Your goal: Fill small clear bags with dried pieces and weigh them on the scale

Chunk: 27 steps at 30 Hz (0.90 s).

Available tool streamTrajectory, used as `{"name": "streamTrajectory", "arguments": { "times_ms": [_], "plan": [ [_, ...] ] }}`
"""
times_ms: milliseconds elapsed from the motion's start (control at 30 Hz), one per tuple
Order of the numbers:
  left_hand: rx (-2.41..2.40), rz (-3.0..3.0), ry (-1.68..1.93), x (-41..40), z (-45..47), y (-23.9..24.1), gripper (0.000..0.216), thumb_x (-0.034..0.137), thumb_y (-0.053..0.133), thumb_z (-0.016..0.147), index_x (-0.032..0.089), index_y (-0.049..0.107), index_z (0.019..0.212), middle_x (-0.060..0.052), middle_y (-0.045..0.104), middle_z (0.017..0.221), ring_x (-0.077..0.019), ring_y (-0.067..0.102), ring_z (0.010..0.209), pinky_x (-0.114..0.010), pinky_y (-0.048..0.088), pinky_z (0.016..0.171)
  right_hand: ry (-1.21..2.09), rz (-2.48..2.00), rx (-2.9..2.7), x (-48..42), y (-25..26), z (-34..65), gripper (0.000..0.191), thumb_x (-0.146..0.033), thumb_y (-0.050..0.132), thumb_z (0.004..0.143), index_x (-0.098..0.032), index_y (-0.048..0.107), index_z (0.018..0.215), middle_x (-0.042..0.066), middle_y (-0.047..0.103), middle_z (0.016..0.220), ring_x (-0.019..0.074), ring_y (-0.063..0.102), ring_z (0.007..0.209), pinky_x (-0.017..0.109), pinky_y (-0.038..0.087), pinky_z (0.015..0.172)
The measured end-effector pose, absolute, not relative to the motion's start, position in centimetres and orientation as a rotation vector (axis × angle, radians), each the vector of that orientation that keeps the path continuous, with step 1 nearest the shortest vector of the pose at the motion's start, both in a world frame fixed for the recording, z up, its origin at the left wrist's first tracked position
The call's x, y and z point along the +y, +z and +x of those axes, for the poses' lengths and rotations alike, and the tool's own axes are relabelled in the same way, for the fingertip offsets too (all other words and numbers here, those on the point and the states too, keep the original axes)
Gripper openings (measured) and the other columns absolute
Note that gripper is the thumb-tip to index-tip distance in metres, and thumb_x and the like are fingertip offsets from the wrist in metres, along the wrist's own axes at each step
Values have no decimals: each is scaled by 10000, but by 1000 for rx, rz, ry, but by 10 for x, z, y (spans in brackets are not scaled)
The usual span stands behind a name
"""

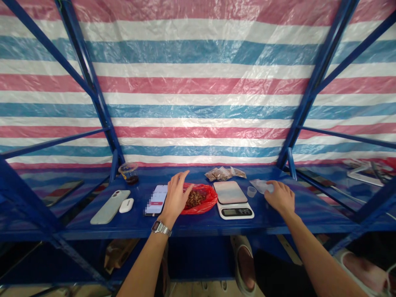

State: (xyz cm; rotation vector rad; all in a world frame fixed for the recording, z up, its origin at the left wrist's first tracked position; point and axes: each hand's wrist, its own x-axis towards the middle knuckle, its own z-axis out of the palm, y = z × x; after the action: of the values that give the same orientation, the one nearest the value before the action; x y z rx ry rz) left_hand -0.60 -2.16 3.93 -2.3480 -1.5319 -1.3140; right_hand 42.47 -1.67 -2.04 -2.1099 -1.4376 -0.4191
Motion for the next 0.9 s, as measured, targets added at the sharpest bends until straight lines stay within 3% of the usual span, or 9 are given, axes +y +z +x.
{"name": "streamTrajectory", "arguments": {
  "times_ms": [133, 233, 400, 633, 900],
  "plan": [
    [-1554, -2338, -1298, -22, -1, 41, 426, 325, 542, 1010, 269, 498, 1430, -117, 595, 1345, -286, 547, 1278, -479, 436, 1089, -439, -1951, -1615, -13, -29, 429, 517, -413, 518, 923, -270, 570, 1417, 84, 581, 1483, 315, 507, 1360, 490, 411, 1097],
    [-1560, -2346, -1272, -23, 3, 41, 385, 310, 531, 1012, 261, 532, 1394, -109, 601, 1322, -281, 559, 1255, -466, 450, 1073, -299, -2011, -1743, -9, -37, 429, 429, -471, 477, 964, -294, 679, 1298, 63, 656, 1404, 308, 546, 1340, 519, 383, 1133],
    [-1551, -2355, -1257, -22, 4, 40, 358, 283, 511, 1013, 250, 555, 1366, -113, 601, 1303, -279, 560, 1234, -466, 455, 1070, -185, -2055, -1761, -4, -42, 430, 416, -479, 463, 977, -299, 716, 1253, 58, 707, 1338, 281, 611, 1290, 509, 398, 1128],
    [-1566, -2324, -1324, -21, 3, 40, 333, 257, 485, 1015, 248, 584, 1333, -109, 605, 1263, -274, 568, 1205, -463, 459, 1062, -266, -1874, -1564, -11, -10, 428, 444, -487, 459, 957, -228, 764, 1150, 104, 774, 1177, 305, 707, 1121, 406, 510, 985],
    [-1558, -2331, -1349, -23, 6, 40, 334, 191, 470, 1004, 253, 594, 1308, -101, 603, 1255, -267, 571, 1202, -460, 463, 1054, -149, -1790, -1645, 23, 29, 357, 396, -423, 460, 968, -235, 777, 1114, 100, 784, 1141, 294, 727, 1053, 359, 533, 901]
  ]
}}
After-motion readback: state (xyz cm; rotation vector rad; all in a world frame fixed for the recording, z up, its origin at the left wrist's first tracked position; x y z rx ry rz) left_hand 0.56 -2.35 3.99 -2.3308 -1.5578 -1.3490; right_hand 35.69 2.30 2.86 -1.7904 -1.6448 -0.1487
